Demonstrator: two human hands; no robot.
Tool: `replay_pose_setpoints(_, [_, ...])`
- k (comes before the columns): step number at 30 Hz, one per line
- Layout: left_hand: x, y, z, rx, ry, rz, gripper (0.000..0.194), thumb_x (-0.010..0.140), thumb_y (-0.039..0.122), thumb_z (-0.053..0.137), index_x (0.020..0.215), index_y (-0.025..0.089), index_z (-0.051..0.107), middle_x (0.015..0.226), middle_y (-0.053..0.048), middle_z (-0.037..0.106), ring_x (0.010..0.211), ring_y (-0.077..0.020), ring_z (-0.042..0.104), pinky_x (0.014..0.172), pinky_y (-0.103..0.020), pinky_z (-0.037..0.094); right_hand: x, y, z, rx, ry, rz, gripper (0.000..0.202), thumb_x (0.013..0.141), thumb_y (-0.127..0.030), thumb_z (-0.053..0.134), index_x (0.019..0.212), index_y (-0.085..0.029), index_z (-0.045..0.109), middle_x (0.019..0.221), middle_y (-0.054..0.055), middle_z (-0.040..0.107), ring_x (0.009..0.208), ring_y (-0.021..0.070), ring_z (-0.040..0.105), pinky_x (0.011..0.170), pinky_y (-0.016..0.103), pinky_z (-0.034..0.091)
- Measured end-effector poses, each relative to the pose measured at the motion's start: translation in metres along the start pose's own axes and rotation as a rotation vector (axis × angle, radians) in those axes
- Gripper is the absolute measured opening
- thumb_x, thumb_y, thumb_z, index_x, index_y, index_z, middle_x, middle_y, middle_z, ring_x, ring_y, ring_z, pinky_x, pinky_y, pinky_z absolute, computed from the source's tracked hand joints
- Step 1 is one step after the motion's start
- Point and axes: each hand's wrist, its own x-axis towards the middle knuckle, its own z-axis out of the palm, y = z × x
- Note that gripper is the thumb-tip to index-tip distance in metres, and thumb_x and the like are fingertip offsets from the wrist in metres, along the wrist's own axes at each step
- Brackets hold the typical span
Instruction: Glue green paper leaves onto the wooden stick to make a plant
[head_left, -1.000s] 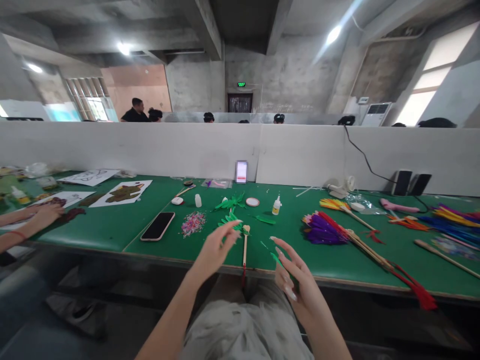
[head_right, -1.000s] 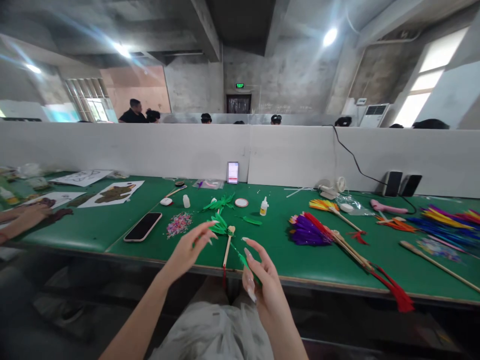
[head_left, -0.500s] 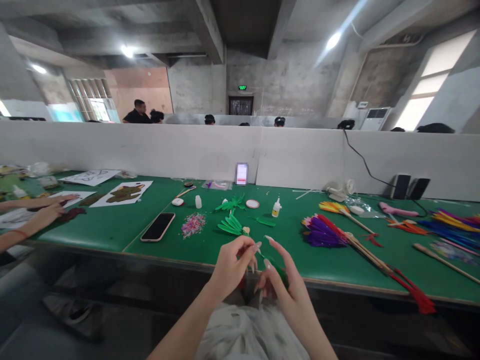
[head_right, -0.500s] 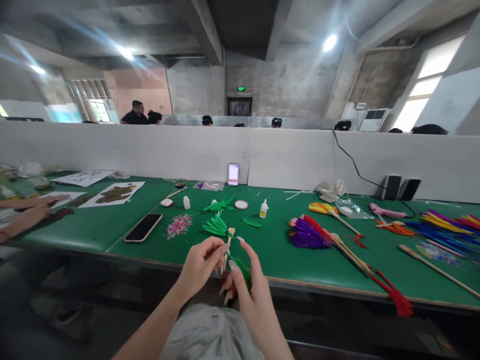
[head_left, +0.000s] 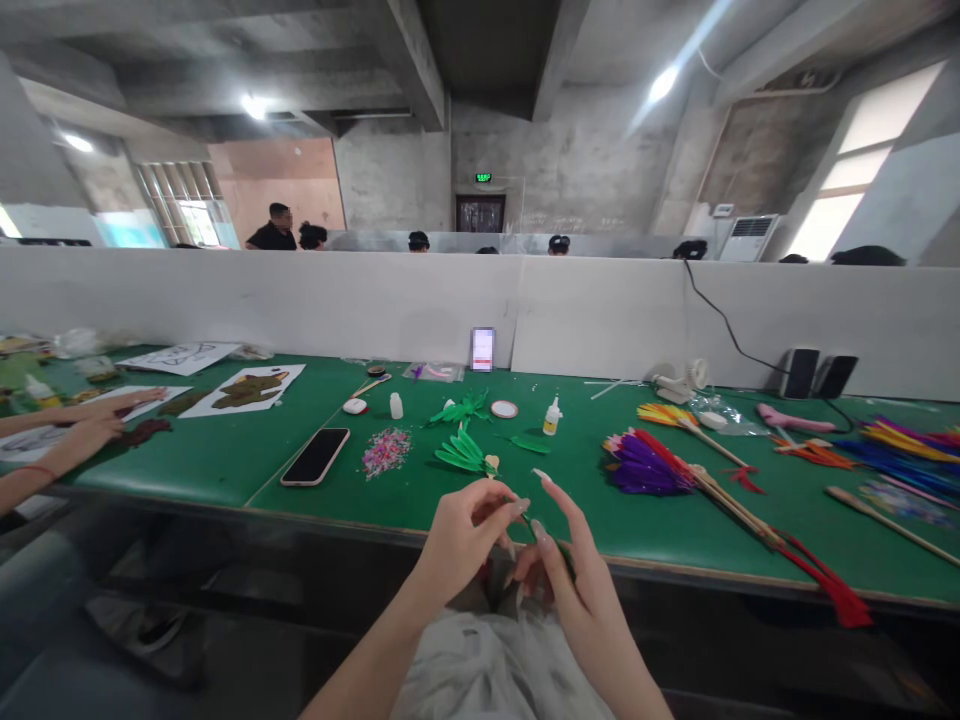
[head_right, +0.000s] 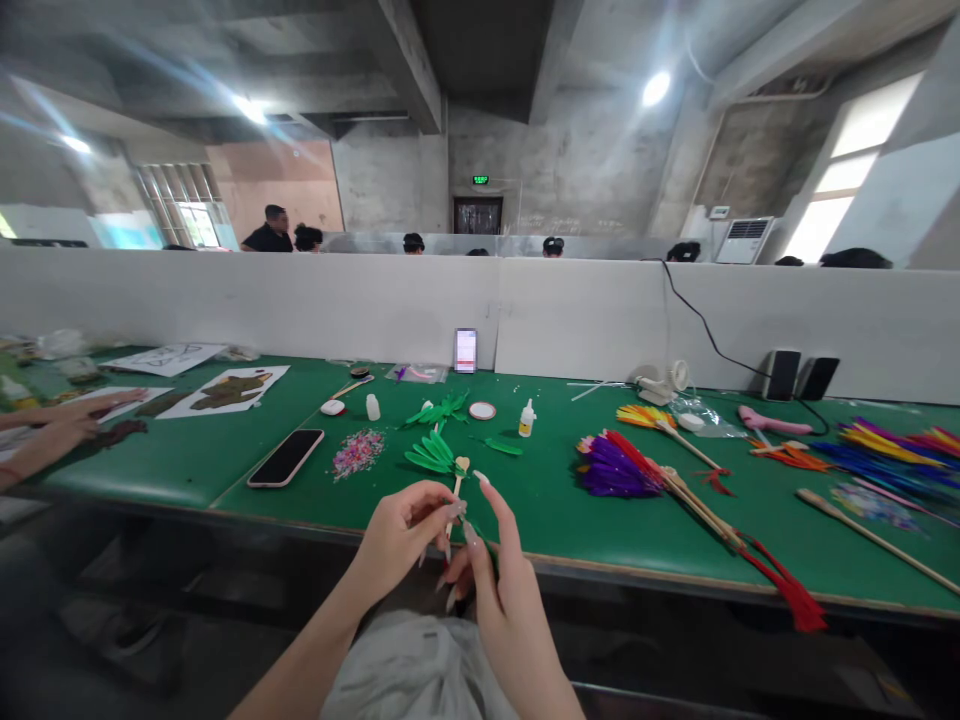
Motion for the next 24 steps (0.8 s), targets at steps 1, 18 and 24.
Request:
replay_pose_setpoints(1, [-0.0001,-0.0002,-0.0006,-0.007,-0.008,0.0,0.025,0.081,0.04,0.054,0.081,0.016,0.06,0.069,0.0,0.065,0.049,-0.0084,0.055,0.053,-0.019,0.044,-0.0003,0.0003,-0.0004,-0.011,0.007,-0.004,0.058,0.089,-0.044,0.041,0.139,-0.021,0.023,0.06,-0.002,0.06,0.052,0.0138,0.055,0.053,0.024,0.046])
replay_pose_setpoints(18, [-0.0024,0.0006,0.005,0.014,0.035,0.034,0.031,0.087,0.041,0.04,0.081,0.017,0.057,0.062,-0.001,0.062,0.05,-0.0107,0.056,0.048,-0.019,0.042,-0.0031,0.0035,-0.0032,-0.214,0.028,-0.102,0.054,0.093,-0.035,0.035,0.142,-0.022,0.017,0.066,0.001,0.064,0.053,0.0141,0.057,0.055,0.024,0.046])
replay_pose_setpoints(24, [-0.0041,0.0032,0.0018,0.039,0.072,0.037,0.027,0.081,0.041,0.053,0.074,0.015,0.056,0.061,-0.001,0.062,0.05,-0.0095,0.055,0.051,-0.019,0.044,0.0016,0.0066,-0.0083,-0.38,0.102,-0.152,0.057,0.09,-0.03,0.041,0.142,-0.025,0.02,0.07,0.002,0.065,0.05,0.015,0.059,0.053,0.024,0.047])
